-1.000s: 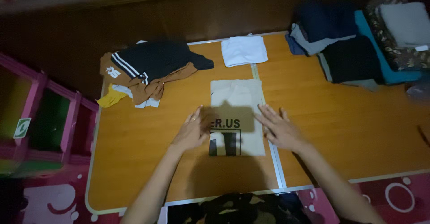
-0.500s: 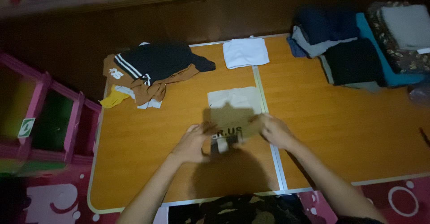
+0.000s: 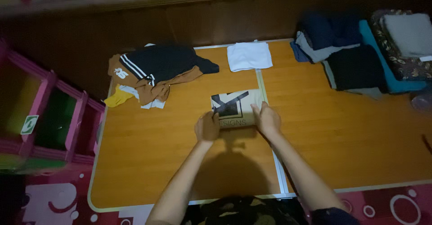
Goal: The person places a stack of folded items into a plastic drawer and then folds a white tank top, a beige t-shirt, and a black t-shirt on a low table by hand.
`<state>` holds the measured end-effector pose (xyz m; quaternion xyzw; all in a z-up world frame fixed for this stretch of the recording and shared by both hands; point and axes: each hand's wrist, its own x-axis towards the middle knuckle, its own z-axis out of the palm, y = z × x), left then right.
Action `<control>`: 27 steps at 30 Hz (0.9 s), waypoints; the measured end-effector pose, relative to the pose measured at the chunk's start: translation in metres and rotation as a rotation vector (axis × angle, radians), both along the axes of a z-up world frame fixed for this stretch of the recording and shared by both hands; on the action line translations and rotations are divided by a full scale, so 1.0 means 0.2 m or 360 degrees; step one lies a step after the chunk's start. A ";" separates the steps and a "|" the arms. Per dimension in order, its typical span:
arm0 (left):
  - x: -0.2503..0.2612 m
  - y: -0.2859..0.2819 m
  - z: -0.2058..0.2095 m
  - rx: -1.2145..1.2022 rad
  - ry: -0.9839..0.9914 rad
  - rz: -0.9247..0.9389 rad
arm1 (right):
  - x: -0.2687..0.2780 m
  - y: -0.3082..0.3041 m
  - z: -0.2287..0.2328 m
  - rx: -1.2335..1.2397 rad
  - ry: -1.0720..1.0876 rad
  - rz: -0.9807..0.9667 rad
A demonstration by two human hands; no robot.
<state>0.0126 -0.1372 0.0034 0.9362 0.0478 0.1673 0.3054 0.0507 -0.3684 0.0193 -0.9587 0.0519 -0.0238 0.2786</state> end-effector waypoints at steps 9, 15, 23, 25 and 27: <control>0.04 -0.06 -0.05 0.0133 0.0053 0.0276 | 0.03 0.07 0.18 -0.0210 0.0308 -0.0095; 0.09 -0.06 -0.14 0.0193 0.0061 0.0325 | -0.03 0.38 0.06 -0.0471 -0.1092 0.0680; 0.11 -0.05 -0.21 0.0351 0.0000 0.0363 | 0.05 0.28 0.17 -0.0762 0.0064 0.0622; 0.14 -0.06 -0.20 0.0399 0.0180 0.0393 | 0.07 0.21 0.22 -0.0657 0.0260 0.0500; 0.15 -0.08 -0.18 0.0524 0.0117 0.0404 | 0.09 0.16 0.22 -0.0397 0.0328 0.0444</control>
